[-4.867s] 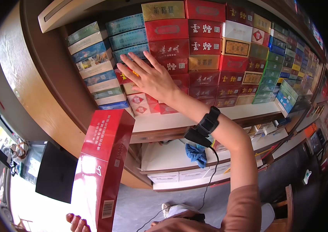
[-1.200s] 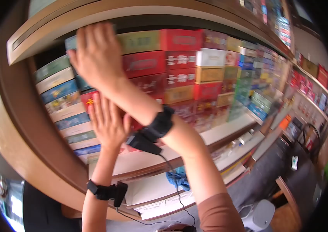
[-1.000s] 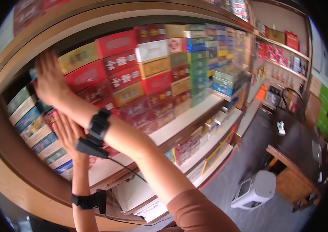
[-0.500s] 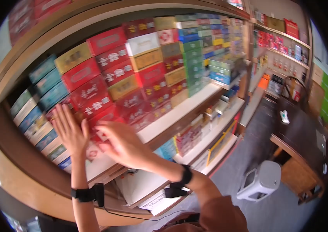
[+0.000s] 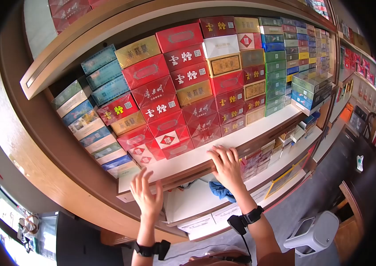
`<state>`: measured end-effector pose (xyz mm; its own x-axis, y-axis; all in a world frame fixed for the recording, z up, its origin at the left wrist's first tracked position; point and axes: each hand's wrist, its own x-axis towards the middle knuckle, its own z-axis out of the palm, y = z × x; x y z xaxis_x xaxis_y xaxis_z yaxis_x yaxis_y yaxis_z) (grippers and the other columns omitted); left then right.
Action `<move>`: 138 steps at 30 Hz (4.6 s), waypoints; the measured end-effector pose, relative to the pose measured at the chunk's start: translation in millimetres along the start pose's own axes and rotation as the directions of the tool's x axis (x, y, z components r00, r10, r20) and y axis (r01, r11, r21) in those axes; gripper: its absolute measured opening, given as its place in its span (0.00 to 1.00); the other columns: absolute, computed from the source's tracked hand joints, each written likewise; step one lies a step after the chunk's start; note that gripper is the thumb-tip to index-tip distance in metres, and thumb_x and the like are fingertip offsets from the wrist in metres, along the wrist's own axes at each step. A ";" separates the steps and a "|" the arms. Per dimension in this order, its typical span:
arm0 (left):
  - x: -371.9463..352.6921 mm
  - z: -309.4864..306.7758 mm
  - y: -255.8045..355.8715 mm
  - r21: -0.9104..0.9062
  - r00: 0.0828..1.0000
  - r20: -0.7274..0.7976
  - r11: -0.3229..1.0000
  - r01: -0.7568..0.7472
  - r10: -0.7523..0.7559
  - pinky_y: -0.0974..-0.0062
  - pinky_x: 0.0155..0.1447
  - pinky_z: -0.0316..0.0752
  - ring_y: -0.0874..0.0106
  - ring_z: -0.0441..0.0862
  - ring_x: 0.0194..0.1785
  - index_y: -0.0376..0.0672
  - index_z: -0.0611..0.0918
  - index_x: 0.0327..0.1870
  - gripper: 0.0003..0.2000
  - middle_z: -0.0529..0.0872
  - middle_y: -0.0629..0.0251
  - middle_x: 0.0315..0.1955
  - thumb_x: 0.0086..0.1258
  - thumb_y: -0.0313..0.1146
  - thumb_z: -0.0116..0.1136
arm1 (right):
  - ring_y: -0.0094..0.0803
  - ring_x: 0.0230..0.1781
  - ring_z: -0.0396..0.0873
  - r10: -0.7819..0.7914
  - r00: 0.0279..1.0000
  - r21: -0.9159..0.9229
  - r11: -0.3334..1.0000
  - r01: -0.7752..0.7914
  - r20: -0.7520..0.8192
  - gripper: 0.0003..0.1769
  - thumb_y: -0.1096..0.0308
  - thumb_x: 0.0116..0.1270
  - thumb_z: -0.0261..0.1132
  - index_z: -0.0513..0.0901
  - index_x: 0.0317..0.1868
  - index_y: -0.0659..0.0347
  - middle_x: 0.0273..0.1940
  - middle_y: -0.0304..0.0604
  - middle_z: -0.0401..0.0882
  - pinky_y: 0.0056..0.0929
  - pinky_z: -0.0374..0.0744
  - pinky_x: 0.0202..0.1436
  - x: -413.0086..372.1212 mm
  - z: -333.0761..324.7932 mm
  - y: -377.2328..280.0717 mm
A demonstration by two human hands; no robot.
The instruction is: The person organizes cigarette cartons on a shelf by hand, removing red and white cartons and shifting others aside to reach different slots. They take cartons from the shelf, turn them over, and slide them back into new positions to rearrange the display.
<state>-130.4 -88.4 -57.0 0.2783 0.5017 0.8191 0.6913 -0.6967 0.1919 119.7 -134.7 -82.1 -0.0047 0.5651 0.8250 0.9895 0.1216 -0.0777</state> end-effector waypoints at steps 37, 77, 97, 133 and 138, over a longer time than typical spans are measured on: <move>-20.3 22.0 15.1 0.398 0.993 -0.034 0.909 0.121 -0.117 0.62 0.63 0.57 0.64 0.71 0.51 0.48 0.74 0.49 0.25 0.76 0.67 0.46 0.45 0.24 0.61 | 0.37 0.57 0.68 0.012 0.998 -0.021 1.000 -0.013 -0.055 0.30 0.73 0.43 0.71 0.72 0.50 0.58 0.50 0.41 0.73 0.43 0.60 0.65 -5.8 -0.3 -1.8; -21.8 20.5 13.7 0.339 0.996 -0.071 0.937 0.081 -0.060 0.61 0.63 0.58 0.60 0.70 0.50 0.46 0.74 0.50 0.28 0.75 0.65 0.45 0.40 0.22 0.60 | 0.38 0.59 0.67 0.038 0.998 0.019 0.999 -0.038 -0.048 0.25 0.72 0.49 0.67 0.72 0.50 0.58 0.50 0.43 0.72 0.46 0.59 0.66 -7.2 -0.1 -3.2; -23.9 23.4 6.6 0.313 0.993 -0.099 0.945 0.092 -0.063 0.60 0.62 0.59 0.61 0.70 0.52 0.46 0.76 0.48 0.24 0.77 0.66 0.47 0.45 0.26 0.63 | 0.39 0.61 0.65 0.054 0.998 0.007 0.999 -0.054 -0.038 0.31 0.73 0.45 0.69 0.71 0.53 0.58 0.52 0.43 0.70 0.45 0.55 0.68 -8.2 2.4 -4.4; -26.5 31.3 -11.9 0.280 0.992 -0.120 0.958 0.057 -0.024 0.57 0.60 0.57 0.61 0.71 0.51 0.47 0.76 0.51 0.25 0.76 0.67 0.46 0.46 0.26 0.60 | 0.38 0.57 0.68 0.048 0.994 -0.022 0.998 -0.050 -0.094 0.18 0.72 0.55 0.61 0.71 0.48 0.61 0.47 0.44 0.71 0.45 0.58 0.67 -6.8 2.7 -8.6; -27.6 30.0 -11.7 0.294 0.995 -0.076 0.952 0.086 -0.067 0.59 0.61 0.57 0.62 0.71 0.54 0.48 0.76 0.52 0.27 0.76 0.69 0.49 0.43 0.26 0.62 | 0.38 0.56 0.68 0.048 0.993 -0.011 0.999 -0.050 -0.104 0.18 0.73 0.54 0.61 0.71 0.47 0.61 0.47 0.44 0.71 0.46 0.58 0.67 -7.0 5.4 -7.3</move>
<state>-126.2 -78.8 -98.1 0.1802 0.5067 0.8431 0.8782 -0.4690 0.0941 111.8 -135.2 -90.4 0.0582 0.4827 0.8738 0.9900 0.0845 -0.1126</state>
